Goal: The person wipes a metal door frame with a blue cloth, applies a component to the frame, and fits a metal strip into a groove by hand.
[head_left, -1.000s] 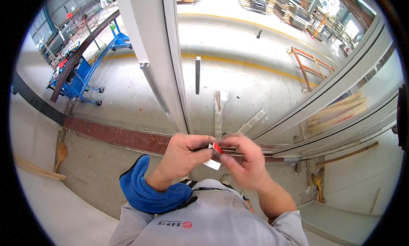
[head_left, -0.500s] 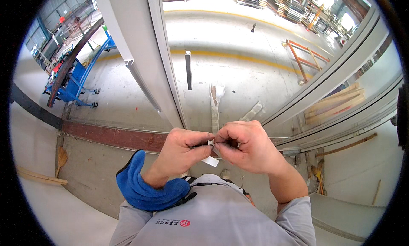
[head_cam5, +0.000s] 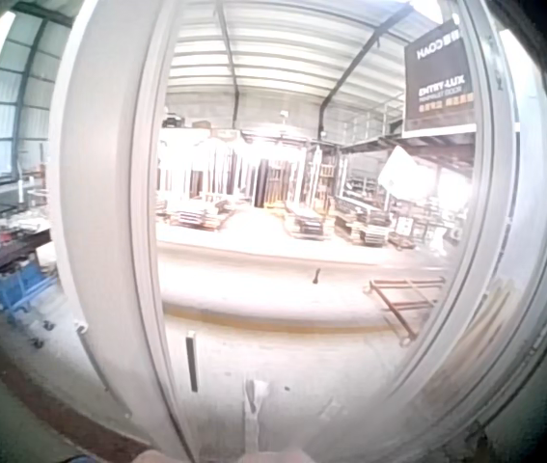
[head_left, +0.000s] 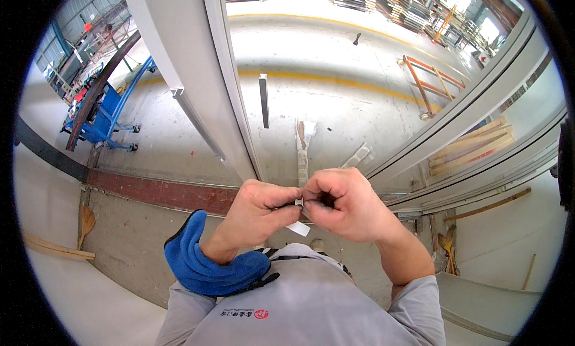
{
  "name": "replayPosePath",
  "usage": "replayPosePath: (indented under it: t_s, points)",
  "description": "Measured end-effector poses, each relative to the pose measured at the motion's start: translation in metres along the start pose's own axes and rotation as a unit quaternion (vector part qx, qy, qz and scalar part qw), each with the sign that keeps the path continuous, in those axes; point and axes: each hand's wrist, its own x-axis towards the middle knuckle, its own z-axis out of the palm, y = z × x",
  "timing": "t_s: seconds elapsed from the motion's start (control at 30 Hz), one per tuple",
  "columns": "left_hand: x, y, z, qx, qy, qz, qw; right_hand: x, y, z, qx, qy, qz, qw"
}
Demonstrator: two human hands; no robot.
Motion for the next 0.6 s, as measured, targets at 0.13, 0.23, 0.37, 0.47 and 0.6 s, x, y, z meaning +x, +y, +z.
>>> replayPosePath:
  t_s: [0.13,0.23,0.37,0.47,0.6]
  points:
    - [0.001,-0.002,0.001,-0.008,-0.001,-0.001,1.0,-0.001,0.009,0.002,0.016,0.011,-0.035,0.999]
    - [0.001,-0.001,0.002,-0.009,-0.001,-0.013,1.0,-0.004,0.011,0.002,0.078,-0.003,0.025,0.997]
    - [0.003,-0.001,0.003,0.001,0.005,0.007,1.0,-0.005,0.017,0.004,0.162,-0.004,0.073,0.984]
    - [0.003,0.002,0.002,0.011,0.002,-0.009,1.0,-0.006,0.019,0.003,0.181,-0.003,0.064,0.981]
    - [0.004,0.005,0.001,0.024,-0.003,-0.028,0.999,-0.006,0.018,0.0,0.179,-0.016,0.067,0.981]
